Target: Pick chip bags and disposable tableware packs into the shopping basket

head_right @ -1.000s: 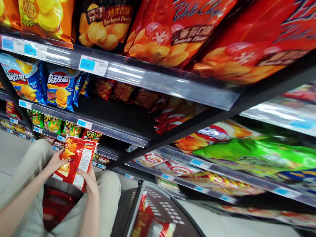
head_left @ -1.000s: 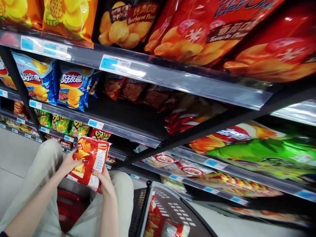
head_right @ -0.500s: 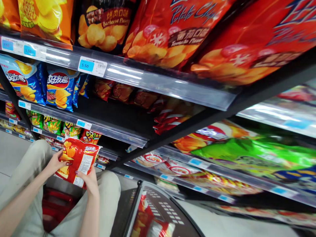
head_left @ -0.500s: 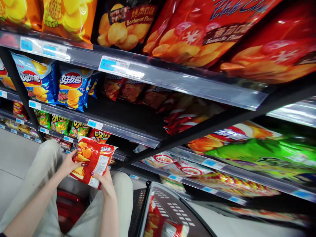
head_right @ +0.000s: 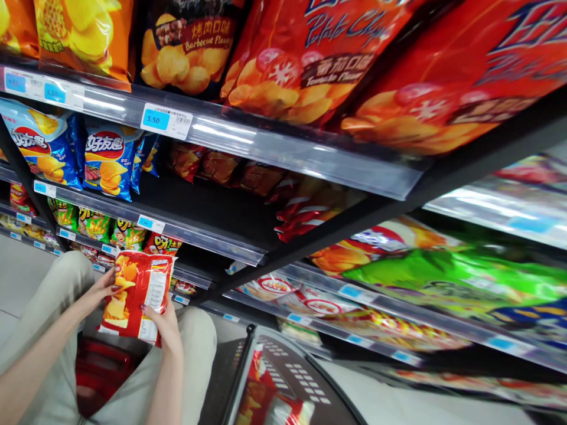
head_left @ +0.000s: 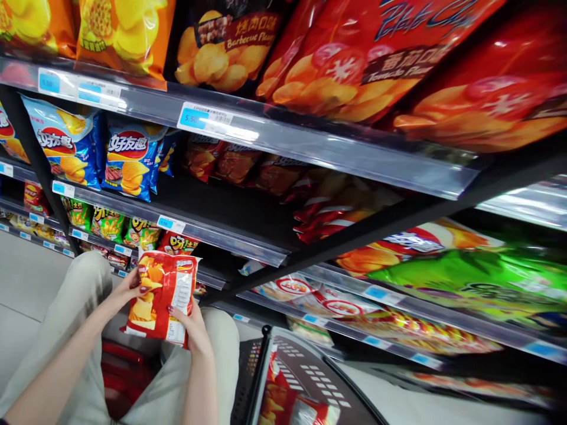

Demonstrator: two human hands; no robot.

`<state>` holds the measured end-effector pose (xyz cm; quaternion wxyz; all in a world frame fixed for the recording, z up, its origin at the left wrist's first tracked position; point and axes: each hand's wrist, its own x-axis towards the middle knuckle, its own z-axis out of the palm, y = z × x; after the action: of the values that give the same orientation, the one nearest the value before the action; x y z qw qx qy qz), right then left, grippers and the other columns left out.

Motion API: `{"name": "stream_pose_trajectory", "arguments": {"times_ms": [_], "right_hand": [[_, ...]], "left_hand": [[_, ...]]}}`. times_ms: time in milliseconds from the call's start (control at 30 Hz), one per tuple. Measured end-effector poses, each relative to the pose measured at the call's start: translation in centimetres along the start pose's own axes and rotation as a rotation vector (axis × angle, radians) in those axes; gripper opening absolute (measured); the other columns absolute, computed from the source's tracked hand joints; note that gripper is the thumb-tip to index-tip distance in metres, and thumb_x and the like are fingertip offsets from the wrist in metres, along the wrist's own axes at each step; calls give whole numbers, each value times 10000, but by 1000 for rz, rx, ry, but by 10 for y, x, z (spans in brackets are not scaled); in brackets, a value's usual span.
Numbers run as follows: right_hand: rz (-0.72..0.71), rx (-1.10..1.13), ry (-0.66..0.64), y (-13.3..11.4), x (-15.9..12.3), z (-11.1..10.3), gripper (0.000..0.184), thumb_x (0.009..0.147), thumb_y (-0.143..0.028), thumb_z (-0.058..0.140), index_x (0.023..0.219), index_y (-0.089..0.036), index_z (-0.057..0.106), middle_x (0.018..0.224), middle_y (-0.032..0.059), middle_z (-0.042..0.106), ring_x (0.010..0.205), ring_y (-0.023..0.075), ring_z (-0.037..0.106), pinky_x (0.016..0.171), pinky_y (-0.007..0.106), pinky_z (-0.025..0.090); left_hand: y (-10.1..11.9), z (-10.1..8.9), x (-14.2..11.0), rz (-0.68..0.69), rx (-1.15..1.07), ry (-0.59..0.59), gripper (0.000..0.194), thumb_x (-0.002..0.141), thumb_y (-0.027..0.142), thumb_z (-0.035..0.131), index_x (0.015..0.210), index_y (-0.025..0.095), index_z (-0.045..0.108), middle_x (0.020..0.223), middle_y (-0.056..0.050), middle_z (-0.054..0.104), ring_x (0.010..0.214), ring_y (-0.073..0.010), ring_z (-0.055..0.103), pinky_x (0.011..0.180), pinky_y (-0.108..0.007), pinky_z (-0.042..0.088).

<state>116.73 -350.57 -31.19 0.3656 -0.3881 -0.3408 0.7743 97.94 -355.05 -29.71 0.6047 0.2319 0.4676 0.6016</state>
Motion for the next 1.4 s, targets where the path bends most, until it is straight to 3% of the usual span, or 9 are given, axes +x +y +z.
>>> {"name": "stream_pose_trajectory", "arguments": {"times_ms": [233, 633, 900, 1167, 1267, 1400], "right_hand": [[2, -123, -127, -3, -4, 6, 718, 499, -221, 853, 1142, -213, 534, 1137, 73, 675, 1071, 302, 617, 943, 457, 477], [5, -106, -166, -2, -3, 8, 695, 485, -192, 853, 1114, -227, 558, 1106, 62, 689, 1059, 307, 624, 933, 464, 485], [3, -101, -260, 5, 5, 10, 786, 498, -196, 845, 1198, -232, 490, 1166, 65, 662, 1102, 312, 599, 955, 470, 469], [25, -140, -311, 7, 1, 13, 715, 523, -233, 850, 1168, -229, 542, 1163, 68, 658, 1114, 291, 589, 968, 455, 451], [-74, -144, -252, 13, 5, 10, 695, 555, -320, 839, 1181, -239, 548, 1176, 70, 647, 1100, 290, 592, 939, 438, 468], [-374, -34, -36, 13, 13, 6, 492, 685, -457, 729, 1110, -237, 610, 1183, 75, 637, 1105, 263, 580, 946, 388, 450]], "left_hand": [[-1, -7, 6, 92, -54, 212, 456, 510, 255, 823, 913, 163, 630, 870, -60, 733, 807, -243, 689, 706, -302, 535], [1, 0, 5, 140, -133, 314, 443, 495, 267, 831, 877, 157, 637, 769, -49, 751, 731, -239, 704, 681, -302, 537], [0, 1, 3, 166, -161, 416, 352, 567, 356, 778, 819, 148, 648, 682, -27, 741, 677, -239, 704, 623, -296, 533], [4, 2, 0, 155, -124, 497, 315, 616, 404, 714, 789, 160, 619, 627, -5, 721, 645, -235, 697, 605, -301, 518], [4, -1, 0, 156, -67, 475, 339, 610, 421, 715, 795, 149, 632, 601, -9, 710, 603, -226, 683, 570, -291, 504], [0, -3, 0, 154, 59, 400, 286, 542, 351, 787, 657, 130, 647, 517, -2, 669, 490, -190, 625, 502, -256, 459]]}}
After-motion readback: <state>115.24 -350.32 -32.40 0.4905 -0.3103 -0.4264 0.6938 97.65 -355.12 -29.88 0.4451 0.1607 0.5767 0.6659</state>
